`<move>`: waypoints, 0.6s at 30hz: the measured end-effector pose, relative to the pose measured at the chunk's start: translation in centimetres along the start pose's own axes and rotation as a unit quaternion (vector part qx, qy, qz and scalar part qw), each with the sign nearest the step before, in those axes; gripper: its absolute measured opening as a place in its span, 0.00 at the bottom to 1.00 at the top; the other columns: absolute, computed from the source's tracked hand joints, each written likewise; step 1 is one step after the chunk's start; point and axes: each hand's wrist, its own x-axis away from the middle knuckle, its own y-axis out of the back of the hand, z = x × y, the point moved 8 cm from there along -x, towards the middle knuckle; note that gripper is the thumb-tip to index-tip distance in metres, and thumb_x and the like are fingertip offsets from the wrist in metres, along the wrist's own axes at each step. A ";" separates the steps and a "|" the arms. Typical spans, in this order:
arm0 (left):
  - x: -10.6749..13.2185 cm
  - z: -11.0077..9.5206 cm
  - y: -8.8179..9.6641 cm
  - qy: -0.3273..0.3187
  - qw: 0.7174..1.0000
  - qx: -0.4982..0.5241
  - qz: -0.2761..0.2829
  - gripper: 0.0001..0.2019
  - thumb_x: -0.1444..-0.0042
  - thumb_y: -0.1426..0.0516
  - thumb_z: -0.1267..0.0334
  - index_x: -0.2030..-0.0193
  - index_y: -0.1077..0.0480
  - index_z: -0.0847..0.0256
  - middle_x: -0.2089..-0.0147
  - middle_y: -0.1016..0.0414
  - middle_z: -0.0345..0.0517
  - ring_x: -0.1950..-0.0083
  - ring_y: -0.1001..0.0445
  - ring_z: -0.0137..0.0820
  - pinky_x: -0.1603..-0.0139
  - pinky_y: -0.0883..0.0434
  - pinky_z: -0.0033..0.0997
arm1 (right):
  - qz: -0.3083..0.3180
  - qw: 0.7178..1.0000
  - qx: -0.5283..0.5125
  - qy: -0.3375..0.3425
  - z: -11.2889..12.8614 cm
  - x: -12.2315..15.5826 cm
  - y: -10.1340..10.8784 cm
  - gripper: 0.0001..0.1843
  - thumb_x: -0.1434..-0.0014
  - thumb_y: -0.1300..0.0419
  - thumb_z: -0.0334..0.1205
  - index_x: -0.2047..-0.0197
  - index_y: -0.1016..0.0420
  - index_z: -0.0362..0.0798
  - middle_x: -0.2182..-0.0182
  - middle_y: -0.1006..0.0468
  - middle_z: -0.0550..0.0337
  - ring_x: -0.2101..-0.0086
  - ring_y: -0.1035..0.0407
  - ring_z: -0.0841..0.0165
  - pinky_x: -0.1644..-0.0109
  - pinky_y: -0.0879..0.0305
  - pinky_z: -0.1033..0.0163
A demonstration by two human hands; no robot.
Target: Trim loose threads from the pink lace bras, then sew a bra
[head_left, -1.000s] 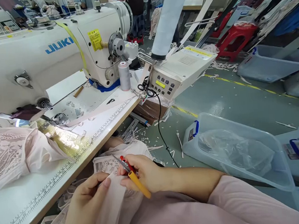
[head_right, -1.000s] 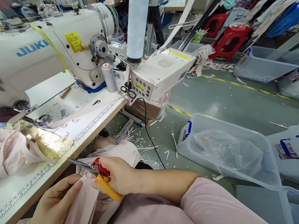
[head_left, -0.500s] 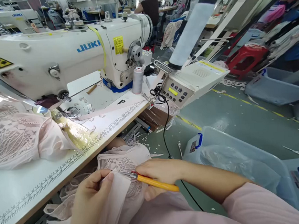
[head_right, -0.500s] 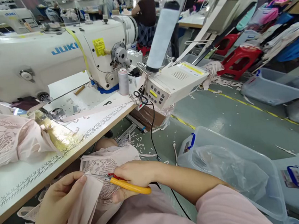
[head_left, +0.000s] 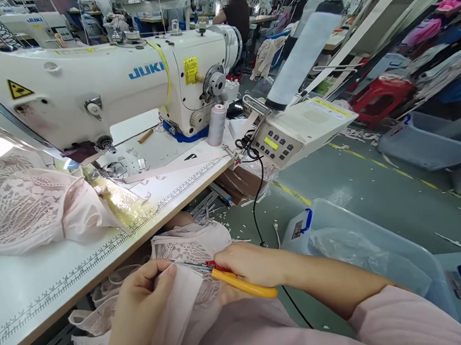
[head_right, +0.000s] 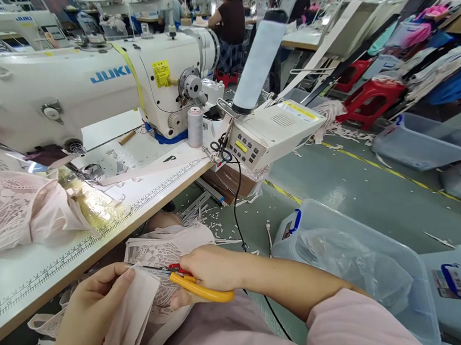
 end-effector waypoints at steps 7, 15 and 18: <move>0.3 -0.1 0.2 0.004 1.000 0.016 -0.011 0.10 0.61 0.37 0.55 0.77 0.26 0.61 0.81 0.32 0.38 0.77 0.38 0.28 0.78 0.41 0.24 | -0.018 0.998 -0.033 -0.056 -0.9 -0.1 -0.4 0.21 0.47 0.41 0.54 0.77 0.41 0.47 0.81 0.41 0.66 0.79 0.50 0.75 0.76 0.53 0.69; 1.1 0.6 2.1 0.025 0.997 0.046 -0.064 0.16 0.63 0.34 0.51 0.73 0.25 0.61 0.75 0.25 0.41 0.76 0.32 0.29 0.79 0.37 0.22 | -0.255 0.949 -0.175 0.056 0.5 1.0 3.6 0.28 0.53 0.42 0.62 0.78 0.51 0.49 0.82 0.46 0.68 0.80 0.54 0.75 0.78 0.55 0.69; 1.2 0.6 2.6 0.013 0.997 0.031 -0.066 0.14 0.62 0.35 0.52 0.73 0.24 0.61 0.73 0.23 0.42 0.70 0.28 0.30 0.73 0.33 0.21 | -0.297 0.911 -0.265 0.109 2.5 1.4 4.1 0.26 0.53 0.42 0.60 0.79 0.49 0.49 0.80 0.44 0.67 0.79 0.52 0.76 0.78 0.52 0.69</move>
